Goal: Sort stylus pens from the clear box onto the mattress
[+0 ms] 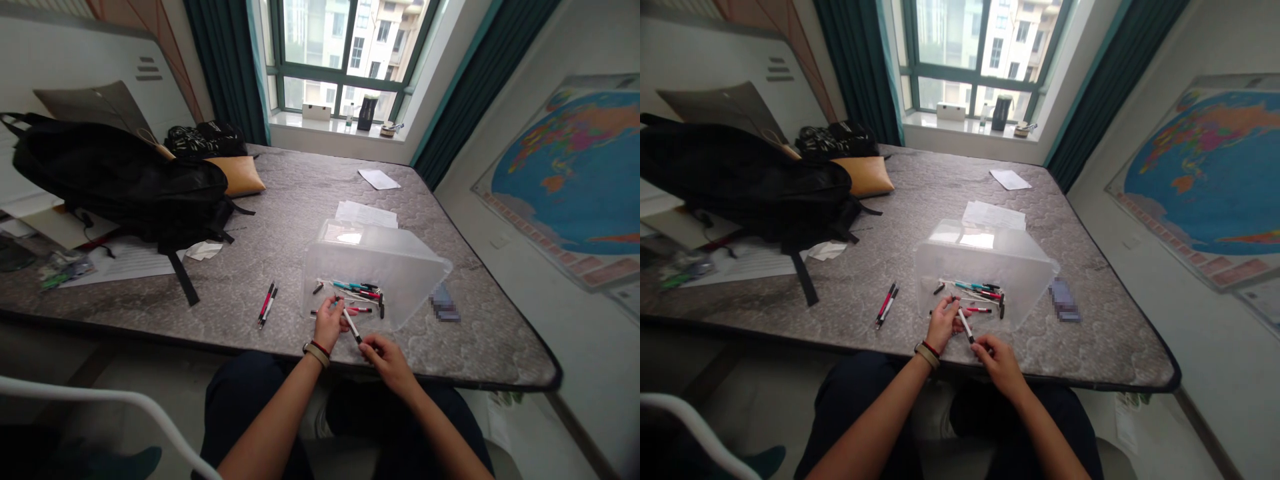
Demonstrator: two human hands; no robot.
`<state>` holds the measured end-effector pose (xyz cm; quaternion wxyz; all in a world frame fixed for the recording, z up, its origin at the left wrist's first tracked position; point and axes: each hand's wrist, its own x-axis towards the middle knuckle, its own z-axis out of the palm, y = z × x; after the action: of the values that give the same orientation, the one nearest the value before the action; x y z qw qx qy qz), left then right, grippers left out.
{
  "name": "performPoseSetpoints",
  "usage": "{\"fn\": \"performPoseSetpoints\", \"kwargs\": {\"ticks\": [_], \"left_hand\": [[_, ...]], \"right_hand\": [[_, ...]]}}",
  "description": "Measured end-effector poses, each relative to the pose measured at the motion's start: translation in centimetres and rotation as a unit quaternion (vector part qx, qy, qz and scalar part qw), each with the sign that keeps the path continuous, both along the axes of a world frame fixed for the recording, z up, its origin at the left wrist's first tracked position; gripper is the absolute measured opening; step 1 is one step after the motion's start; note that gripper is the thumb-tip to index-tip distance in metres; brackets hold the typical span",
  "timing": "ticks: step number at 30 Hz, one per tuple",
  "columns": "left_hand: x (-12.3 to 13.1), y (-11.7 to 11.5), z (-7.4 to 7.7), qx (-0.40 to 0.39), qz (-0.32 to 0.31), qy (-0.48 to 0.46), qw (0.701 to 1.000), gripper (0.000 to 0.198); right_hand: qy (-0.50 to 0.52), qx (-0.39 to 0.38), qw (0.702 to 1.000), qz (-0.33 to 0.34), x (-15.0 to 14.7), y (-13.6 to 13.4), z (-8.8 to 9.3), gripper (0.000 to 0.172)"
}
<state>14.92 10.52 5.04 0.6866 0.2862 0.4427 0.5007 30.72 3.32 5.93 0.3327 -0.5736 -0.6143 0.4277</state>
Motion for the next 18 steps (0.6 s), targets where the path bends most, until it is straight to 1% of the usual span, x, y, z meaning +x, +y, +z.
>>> {"fn": "performPoseSetpoints", "kwargs": {"ticks": [3, 6, 9, 10, 11, 12, 14, 15, 16, 18], "left_hand": [[-0.1, 0.0, 0.1, -0.022, -0.011, -0.012, 1.0, 0.053], [-0.3, -0.1, 0.2, -0.029, -0.016, -0.03, 0.999, 0.052], [-0.1, -0.3, 0.2, 0.005, -0.039, -0.034, 0.999, 0.05], [0.0, -0.4, 0.2, 0.022, -0.043, -0.027, 0.998, 0.05], [0.3, -0.6, 0.0, 0.039, -0.043, -0.013, 0.998, 0.049], [0.5, -0.8, -0.1, 0.053, -0.039, 0.009, 0.998, 0.048], [0.9, -1.4, -0.3, 0.078, -0.022, 0.066, 0.995, 0.043], [1.1, -1.7, -0.4, 0.092, -0.013, 0.095, 0.991, 0.04], [1.1, -2.1, -0.3, 0.111, -0.006, 0.123, 0.986, 0.037], [0.8, -3.0, 0.0, 0.153, 0.004, 0.174, 0.973, 0.032]], "right_hand": [[-0.029, 0.04, 0.999, -0.002, -0.6, 0.1, 0.4, 0.031], [-0.046, 0.067, 0.997, -0.002, -1.2, 0.1, 0.8, 0.031], [-0.047, 0.063, 0.996, 0.047, -1.2, 0.3, 0.6, 0.039], [-0.041, 0.063, 0.995, 0.058, -0.9, 0.5, 0.3, 0.039], [-0.034, 0.065, 0.996, 0.05, -0.6, 0.7, -0.2, 0.038], [-0.029, 0.07, 0.997, 0.024, -0.2, 1.1, -0.7, 0.039], [-0.04, 0.085, 0.992, -0.088, 0.7, 2.0, -2.0, 0.049], [-0.059, 0.097, 0.985, -0.132, 1.0, 2.5, -2.7, 0.05], [-0.082, 0.109, 0.98, -0.146, 1.3, 3.0, -3.3, 0.051], [-0.14, 0.126, 0.974, -0.127, 1.6, 3.6, -4.6, 0.049]]}}
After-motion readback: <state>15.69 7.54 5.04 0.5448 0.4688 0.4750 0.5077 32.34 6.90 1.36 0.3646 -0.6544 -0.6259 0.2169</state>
